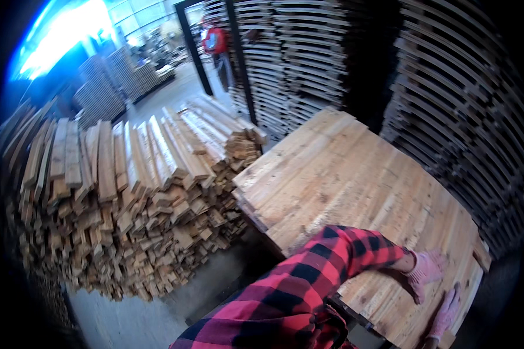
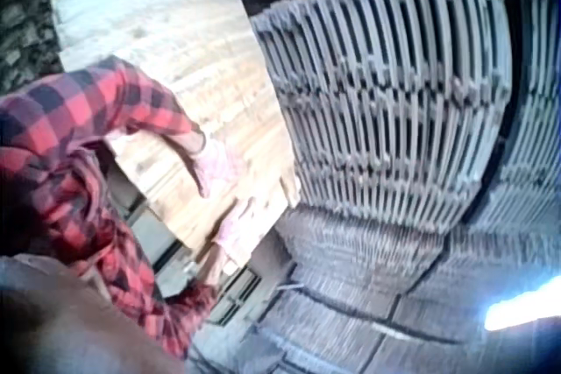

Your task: The person picks up groups of wood boards from a large pile and stacks them neatly onto a wooden surface, aligning them next to each other and layering them to form a flat wooden structure.

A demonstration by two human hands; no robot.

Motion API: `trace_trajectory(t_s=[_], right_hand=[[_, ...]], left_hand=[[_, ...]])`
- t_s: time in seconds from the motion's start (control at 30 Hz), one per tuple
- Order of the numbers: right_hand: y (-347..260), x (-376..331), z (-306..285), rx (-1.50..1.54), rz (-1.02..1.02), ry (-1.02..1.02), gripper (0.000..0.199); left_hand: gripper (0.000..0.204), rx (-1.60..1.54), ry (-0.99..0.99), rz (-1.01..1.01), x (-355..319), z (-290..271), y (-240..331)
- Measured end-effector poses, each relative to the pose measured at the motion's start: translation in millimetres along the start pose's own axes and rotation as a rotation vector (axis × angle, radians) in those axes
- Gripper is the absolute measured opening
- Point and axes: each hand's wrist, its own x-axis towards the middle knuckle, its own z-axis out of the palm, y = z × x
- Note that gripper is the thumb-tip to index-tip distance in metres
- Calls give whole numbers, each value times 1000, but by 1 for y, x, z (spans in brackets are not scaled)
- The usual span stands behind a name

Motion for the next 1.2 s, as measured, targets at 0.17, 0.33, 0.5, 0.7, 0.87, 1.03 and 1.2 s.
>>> trace_trajectory(t_s=[0.17, 0.33, 0.5, 0.7, 0.87, 1.03, 1.2], right_hand=[[-1, -8, -8, -361, -319, 82, 53], [-59, -5, 6, -755, -385, 168, 56], [-271, -40, 14, -791, -581, 110, 55], [-475, -39, 109, 145, -1314, -8, 59], [-636, -99, 164, 332, -1915, -258, 54], [-708, -160, 191, 593, -2171, -515, 51], [-734, -191, 211, 639, -2336, -602, 50]], left_hand=[[102, -80, 121, -39, -41, -28, 6], [71, -492, 766, -226, -267, -128, 38], [64, 708, 1114, -1222, -526, -144, 104], [109, 1020, 463, -2315, -708, -169, 154], [107, 687, 230, -2347, -727, -195, 169], [92, 601, 187, -2301, -725, -206, 165], [65, 492, 86, -2349, -719, -222, 162]])
